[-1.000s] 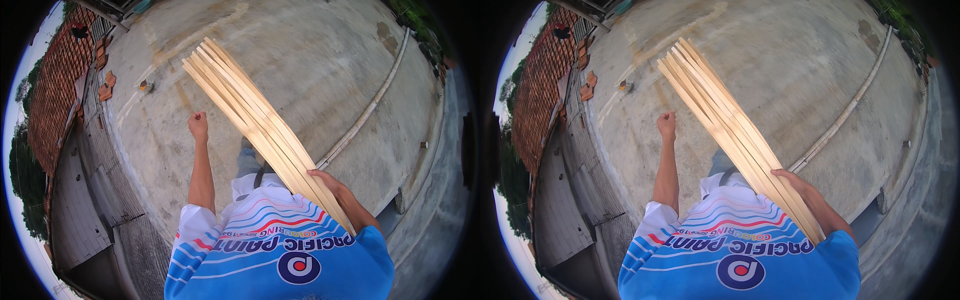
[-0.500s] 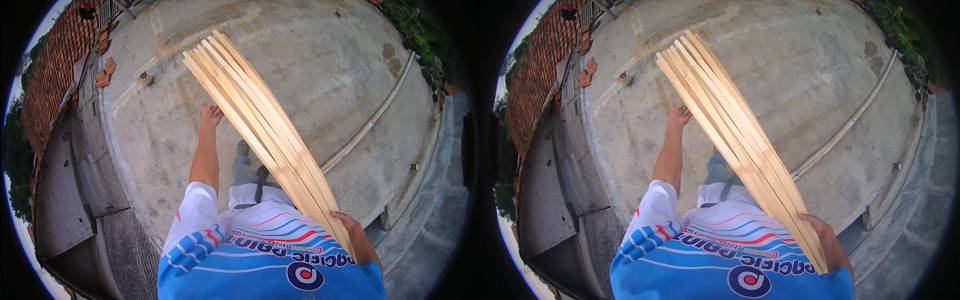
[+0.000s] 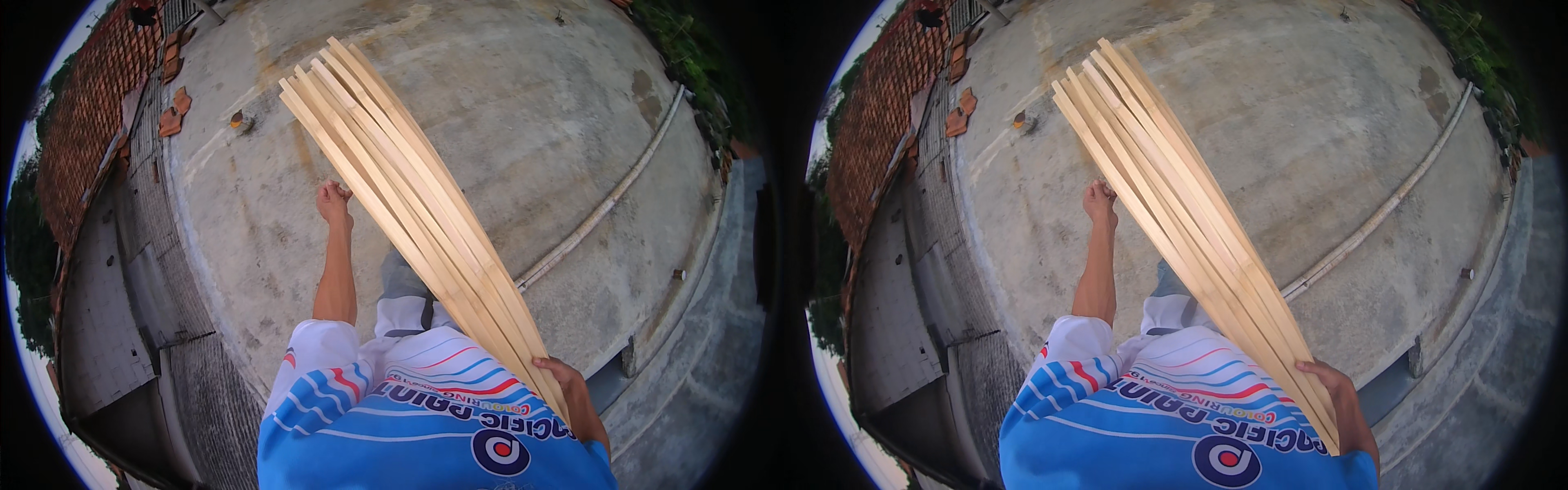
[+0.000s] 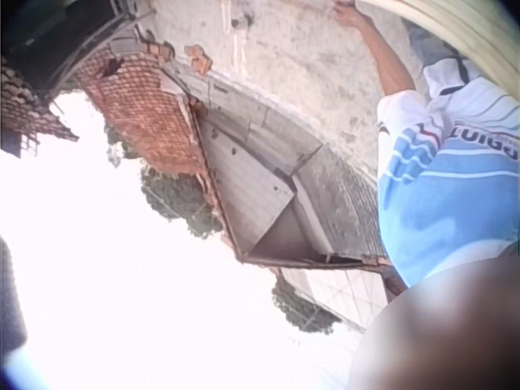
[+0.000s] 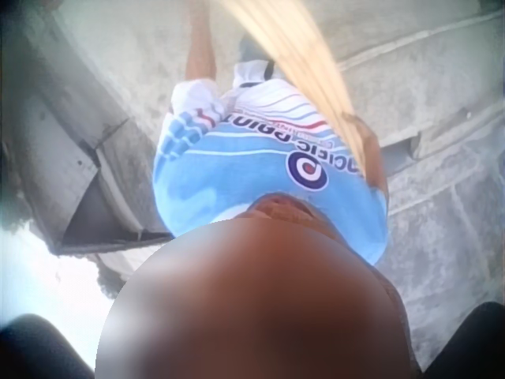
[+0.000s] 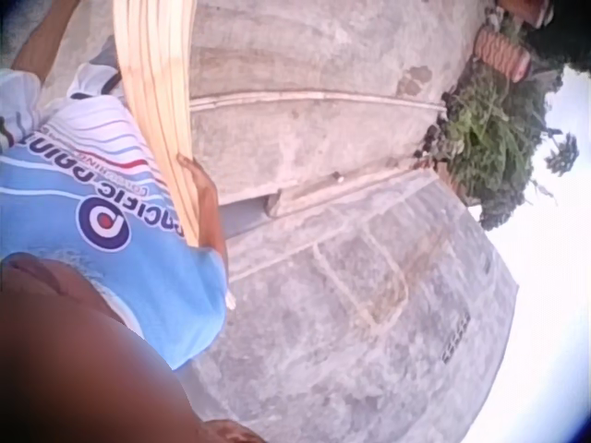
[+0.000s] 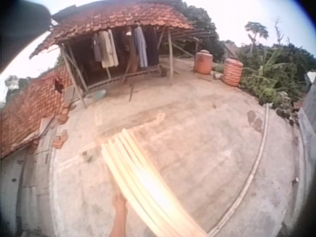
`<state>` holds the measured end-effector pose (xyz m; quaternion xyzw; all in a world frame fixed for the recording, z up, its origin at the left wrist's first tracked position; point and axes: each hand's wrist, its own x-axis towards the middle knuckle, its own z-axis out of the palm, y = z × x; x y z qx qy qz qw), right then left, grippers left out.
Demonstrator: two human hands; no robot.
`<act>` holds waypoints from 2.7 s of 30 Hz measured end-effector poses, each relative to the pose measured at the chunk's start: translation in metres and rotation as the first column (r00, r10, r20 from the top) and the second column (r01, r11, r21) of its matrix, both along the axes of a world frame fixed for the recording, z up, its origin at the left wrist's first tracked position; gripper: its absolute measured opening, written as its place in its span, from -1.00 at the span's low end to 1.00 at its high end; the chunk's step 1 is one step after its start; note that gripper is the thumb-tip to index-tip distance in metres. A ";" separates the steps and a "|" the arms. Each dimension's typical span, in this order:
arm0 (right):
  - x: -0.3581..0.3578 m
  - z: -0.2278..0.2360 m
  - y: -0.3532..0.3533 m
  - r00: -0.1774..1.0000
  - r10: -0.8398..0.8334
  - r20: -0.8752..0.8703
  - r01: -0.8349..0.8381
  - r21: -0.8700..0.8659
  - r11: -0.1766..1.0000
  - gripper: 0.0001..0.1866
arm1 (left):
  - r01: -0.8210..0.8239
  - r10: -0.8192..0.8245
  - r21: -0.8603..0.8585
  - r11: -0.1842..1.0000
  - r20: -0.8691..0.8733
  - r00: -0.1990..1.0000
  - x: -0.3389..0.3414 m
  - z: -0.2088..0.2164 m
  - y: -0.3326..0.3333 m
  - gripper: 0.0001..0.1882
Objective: The person carries a bundle of long bamboo strips across a rooftop, places them under a shelter, and then works on the ground to split a bamboo strip using a machete. The person handles the strips by hand and uses the machete to split one strip into smaller pieces.
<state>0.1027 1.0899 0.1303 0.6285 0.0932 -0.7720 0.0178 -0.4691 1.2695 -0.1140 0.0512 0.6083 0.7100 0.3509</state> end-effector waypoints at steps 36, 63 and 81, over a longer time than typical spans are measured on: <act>0.003 -0.010 0.022 0.993 0.107 -0.041 -0.108 -0.013 0.994 -0.16 | -0.382 -0.002 -0.424 0.821 -0.672 0.741 0.030 0.071 -0.012 -0.54; -0.017 0.002 0.029 0.954 0.295 -0.045 -0.278 0.233 0.932 -0.09 | -0.270 -0.721 -0.705 0.656 -0.691 0.054 -0.051 0.144 0.068 -0.75; -0.020 -0.001 0.034 0.967 0.248 -0.051 -0.237 0.161 0.958 -0.04 | -0.269 0.052 -0.134 0.954 -0.809 0.586 0.003 0.191 -0.041 -0.75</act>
